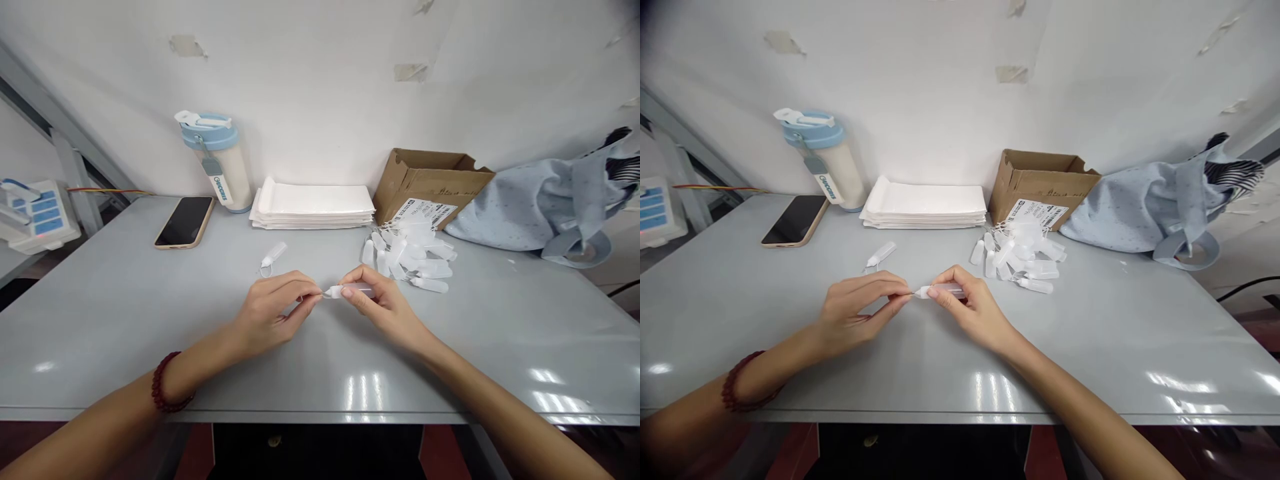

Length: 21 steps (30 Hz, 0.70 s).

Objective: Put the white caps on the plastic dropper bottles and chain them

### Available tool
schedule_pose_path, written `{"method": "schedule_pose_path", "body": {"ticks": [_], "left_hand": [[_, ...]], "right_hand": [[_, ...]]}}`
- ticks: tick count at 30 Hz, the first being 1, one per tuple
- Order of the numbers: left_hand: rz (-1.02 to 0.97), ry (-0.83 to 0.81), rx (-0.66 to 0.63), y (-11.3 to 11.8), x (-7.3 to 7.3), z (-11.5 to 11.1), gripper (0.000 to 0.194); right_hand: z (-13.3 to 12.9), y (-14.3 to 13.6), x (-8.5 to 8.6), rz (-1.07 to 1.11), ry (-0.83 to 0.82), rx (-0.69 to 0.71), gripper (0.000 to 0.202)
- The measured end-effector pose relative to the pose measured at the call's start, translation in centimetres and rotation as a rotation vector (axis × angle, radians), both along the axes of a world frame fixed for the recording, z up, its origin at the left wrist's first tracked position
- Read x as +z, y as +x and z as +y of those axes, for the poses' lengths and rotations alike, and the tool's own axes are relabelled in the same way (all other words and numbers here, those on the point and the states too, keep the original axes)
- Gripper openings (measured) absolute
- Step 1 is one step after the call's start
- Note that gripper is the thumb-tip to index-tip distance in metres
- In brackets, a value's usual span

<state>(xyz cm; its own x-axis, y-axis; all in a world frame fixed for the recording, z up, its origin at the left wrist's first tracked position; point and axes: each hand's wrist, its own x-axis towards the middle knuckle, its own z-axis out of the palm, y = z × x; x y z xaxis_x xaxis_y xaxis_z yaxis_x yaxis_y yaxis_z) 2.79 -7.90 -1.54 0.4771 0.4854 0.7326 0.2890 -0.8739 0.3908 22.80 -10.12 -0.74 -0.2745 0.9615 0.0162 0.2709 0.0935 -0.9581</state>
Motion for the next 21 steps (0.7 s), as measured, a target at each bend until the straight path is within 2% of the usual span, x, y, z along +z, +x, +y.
{"method": "schedule_pose_path", "body": {"ticks": [14,21], "left_hand": [[0.027,-0.069,-0.017,-0.05,-0.43,0.00,0.011],[0.036,-0.069,0.043,-0.17,-0.35,0.17,0.009]], "right_hand": [[0.00,-0.11,-0.26,-0.009,0.015,0.026,0.021],[0.27,0.14,0.25,-0.038,0.053,-0.017,0.023]]}}
